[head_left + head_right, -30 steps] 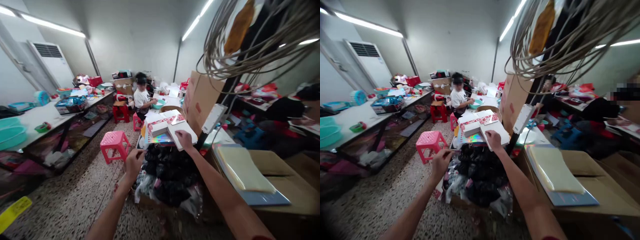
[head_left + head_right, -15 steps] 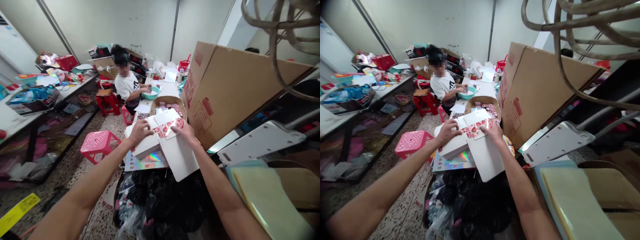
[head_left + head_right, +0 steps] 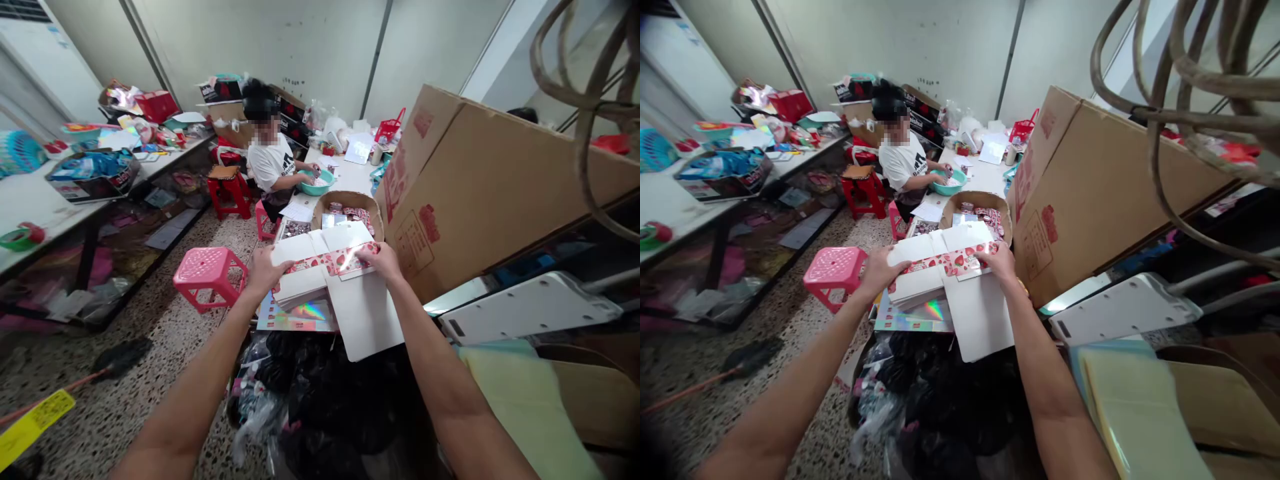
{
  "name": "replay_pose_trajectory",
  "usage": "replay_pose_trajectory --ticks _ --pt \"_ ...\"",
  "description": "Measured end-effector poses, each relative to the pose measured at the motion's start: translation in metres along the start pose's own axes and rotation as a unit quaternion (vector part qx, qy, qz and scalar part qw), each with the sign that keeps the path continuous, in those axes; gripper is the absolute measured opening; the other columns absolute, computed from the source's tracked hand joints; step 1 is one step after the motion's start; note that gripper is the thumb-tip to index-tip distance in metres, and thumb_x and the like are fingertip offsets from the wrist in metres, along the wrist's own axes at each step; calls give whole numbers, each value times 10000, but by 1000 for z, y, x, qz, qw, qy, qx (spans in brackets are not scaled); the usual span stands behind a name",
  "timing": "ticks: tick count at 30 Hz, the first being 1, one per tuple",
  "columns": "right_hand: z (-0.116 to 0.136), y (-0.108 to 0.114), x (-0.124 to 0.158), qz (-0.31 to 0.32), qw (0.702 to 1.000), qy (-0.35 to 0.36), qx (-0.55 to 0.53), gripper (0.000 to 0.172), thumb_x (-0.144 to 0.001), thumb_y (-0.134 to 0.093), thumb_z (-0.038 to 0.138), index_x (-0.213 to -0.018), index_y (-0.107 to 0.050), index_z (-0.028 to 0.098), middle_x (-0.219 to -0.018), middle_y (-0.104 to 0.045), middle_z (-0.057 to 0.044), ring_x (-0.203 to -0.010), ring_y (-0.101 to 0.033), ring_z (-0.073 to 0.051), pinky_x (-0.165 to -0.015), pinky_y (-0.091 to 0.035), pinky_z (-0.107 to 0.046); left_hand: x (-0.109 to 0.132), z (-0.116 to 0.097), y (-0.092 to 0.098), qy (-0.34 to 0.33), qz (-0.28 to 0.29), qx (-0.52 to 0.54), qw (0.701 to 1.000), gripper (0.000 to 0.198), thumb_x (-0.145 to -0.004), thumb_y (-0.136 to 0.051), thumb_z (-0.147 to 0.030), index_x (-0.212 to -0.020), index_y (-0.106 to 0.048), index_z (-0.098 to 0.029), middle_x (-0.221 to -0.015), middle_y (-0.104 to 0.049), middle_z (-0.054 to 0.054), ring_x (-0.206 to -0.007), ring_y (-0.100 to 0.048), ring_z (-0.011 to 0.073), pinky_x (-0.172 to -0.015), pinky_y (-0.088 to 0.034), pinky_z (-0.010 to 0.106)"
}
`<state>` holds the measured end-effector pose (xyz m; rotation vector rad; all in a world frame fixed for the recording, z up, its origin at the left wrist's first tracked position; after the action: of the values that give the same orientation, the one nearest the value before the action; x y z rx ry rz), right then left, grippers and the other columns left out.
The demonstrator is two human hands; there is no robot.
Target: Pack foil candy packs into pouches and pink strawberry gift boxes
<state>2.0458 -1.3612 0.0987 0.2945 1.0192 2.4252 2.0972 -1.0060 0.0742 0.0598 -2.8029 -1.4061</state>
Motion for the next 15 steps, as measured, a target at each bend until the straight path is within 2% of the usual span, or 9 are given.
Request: replay_pose_trajectory --ticks 2,5,7,9,10,12,13,15 --pt "-1 -2 -1 -15 999 -13 -31 591 -565 -927 548 -984 -715 190 -929 -772 -84 -889 -710 -276 -758 -543 -334 -15 -6 5 12 59 -14 998 911 -721 -834 -685 -1475 -570 -249 -1414 -511 180 -1364 -516 415 -1177 -397 499" --pt "-2 -4 -7 27 994 -13 -102 585 -503 -950 538 -900 -702 187 -801 -741 -58 -780 -692 -259 -680 -530 -335 -22 -8 8 22 83 -45 995 1100 -622 -860 -764 -1537 -511 -263 -1426 -495 189 -1372 -493 457 -1176 -378 533" --pt "0 -3 -13 72 991 -12 -115 583 -484 -961 542 -858 -690 187 -743 -718 -53 -737 -675 -258 -653 -520 -344 -18 -9 9 12 82 -60 995 1079 -651 -837 -775 -1546 -509 -269 -1438 -489 195 -1383 -477 475 -1165 -386 560" --pt "6 1 -19 80 995 3 -60 600 -487 -972 525 -894 -688 188 -789 -726 -66 -792 -679 -279 -689 -527 -360 -13 -13 13 -14 49 -71 996 971 -710 -824 -734 -1524 -547 -283 -1480 -474 198 -1396 -461 483 -1149 -400 588" --pt "11 3 -22 70 997 17 -13 619 -498 -975 508 -946 -688 191 -862 -736 -80 -859 -683 -296 -733 -534 -370 -11 -18 15 -51 23 -75 996 902 -739 -831 -681 -1505 -571 -281 -1511 -469 195 -1410 -449 475 -1156 -399 592" --pt "23 2 -23 53 993 50 88 656 -563 -960 500 -1069 -669 200 -1056 -728 -117 -1014 -670 -326 -843 -537 -392 -10 -36 16 -204 -4 -77 976 678 -834 -809 -510 -1441 -629 -268 -1542 -498 168 -1440 -446 417 -1200 -374 566" --pt "28 0 -22 56 988 59 130 665 -609 -939 518 -1120 -652 204 -1153 -702 -138 -1082 -653 -339 -895 -531 -404 -10 -47 15 -308 14 -75 948 525 -891 -760 -409 -1386 -665 -265 -1521 -544 148 -1442 -464 372 -1224 -359 541" --pt "35 -8 -19 78 978 59 185 658 -712 -870 584 -1189 -619 207 -1292 -626 -177 -1183 -613 -366 -973 -511 -432 -14 -70 7 -489 88 -66 865 294 -951 -644 -246 -1230 -734 -261 -1377 -673 113 -1365 -558 291 -1214 -389 477"
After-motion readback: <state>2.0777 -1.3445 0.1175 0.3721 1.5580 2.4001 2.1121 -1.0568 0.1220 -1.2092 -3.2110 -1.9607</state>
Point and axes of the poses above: each hand's wrist, its own x-axis away from the middle knuckle, its own y-axis out of the back of the hand, z = x × y, the point moved 2 cm from there along -x, towards the middle knuckle
